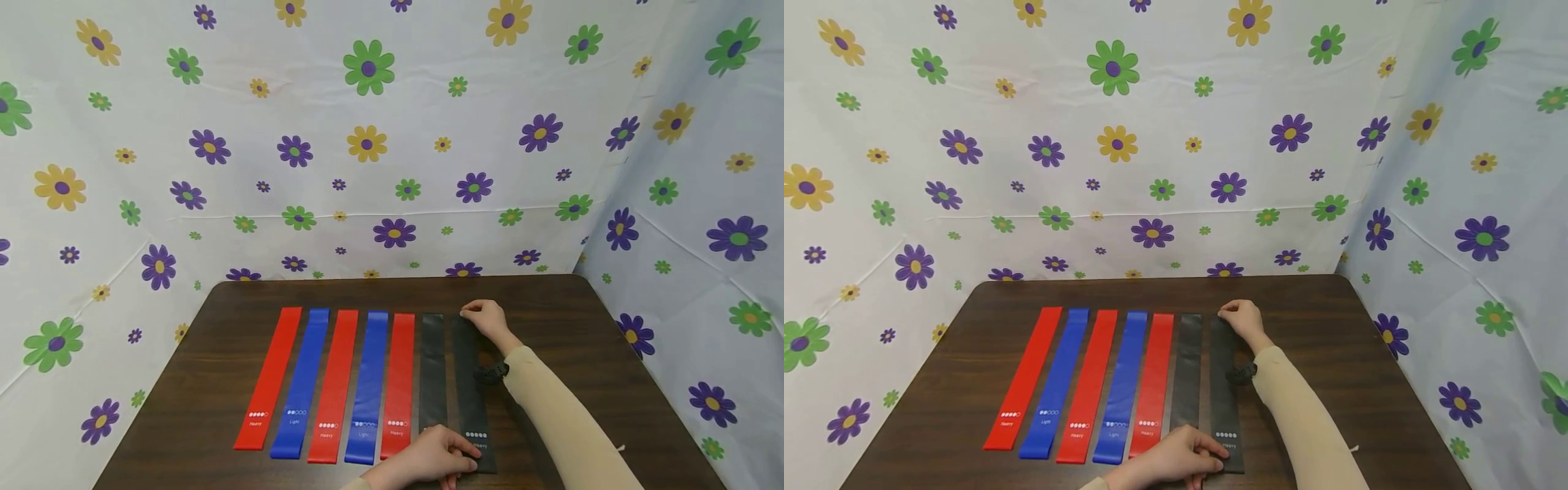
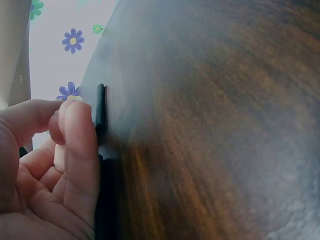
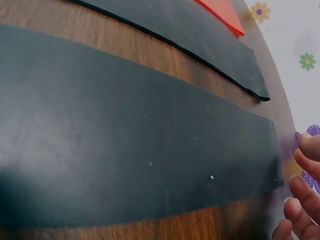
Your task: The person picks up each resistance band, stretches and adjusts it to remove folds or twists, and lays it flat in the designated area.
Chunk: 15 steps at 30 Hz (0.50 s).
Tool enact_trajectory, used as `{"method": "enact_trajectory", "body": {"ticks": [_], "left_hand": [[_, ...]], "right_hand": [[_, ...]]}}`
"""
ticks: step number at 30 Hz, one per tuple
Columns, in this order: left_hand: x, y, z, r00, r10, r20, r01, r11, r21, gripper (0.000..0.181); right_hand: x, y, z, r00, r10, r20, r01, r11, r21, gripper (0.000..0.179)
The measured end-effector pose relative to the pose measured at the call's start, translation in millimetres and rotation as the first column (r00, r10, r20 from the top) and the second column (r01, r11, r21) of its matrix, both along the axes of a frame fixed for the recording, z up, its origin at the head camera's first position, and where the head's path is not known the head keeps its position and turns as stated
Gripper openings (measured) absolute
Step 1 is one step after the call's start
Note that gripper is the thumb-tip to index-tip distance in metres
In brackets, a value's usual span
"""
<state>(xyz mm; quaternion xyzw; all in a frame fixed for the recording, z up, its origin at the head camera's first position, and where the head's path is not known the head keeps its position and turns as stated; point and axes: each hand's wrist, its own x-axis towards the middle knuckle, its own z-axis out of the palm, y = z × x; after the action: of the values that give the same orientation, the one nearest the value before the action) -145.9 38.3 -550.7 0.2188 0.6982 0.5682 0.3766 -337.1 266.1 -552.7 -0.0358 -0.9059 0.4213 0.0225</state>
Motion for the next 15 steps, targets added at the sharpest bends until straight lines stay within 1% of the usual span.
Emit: {"method": "enact_trajectory", "body": {"ticks": [4,8,10,12,14,15], "left_hand": [[0.9,-1.3,0.7,1.000,-0.025,-0.014,0.025,1.000,0.010,0.017],[2.8,-6.8,3.5,0.995,-0.099,-0.008,0.100,0.993,0.058,0.023],[3.2,-12.5,8.1,0.991,-0.131,0.000,0.131,0.988,0.079,0.025],[2.7,-20.4,14.9,0.991,-0.137,0.016,0.134,0.986,0.099,0.026],[0.1,-30.4,22.5,0.991,-0.133,-0.023,0.134,0.985,0.110,0.027],[-1.8,-36.0,26.5,0.991,-0.121,-0.053,0.127,0.986,0.112,0.027]], "right_hand": [[3.7,4,5.4,1.000,-0.007,-0.007,0.007,0.998,-0.067,0.023],[12.2,8,16.1,1.000,0.018,-0.017,-0.020,0.993,-0.115,0.027],[17.7,11,21.0,0.999,0.031,-0.016,-0.033,0.991,-0.129,0.030],[24.4,15,25.4,0.999,0.042,-0.017,-0.043,0.989,-0.139,0.033],[32.5,18,29.1,0.999,0.046,-0.013,-0.048,0.987,-0.156,0.036],[37.0,20,30.4,0.999,0.046,-0.016,-0.048,0.986,-0.160,0.037]]}}
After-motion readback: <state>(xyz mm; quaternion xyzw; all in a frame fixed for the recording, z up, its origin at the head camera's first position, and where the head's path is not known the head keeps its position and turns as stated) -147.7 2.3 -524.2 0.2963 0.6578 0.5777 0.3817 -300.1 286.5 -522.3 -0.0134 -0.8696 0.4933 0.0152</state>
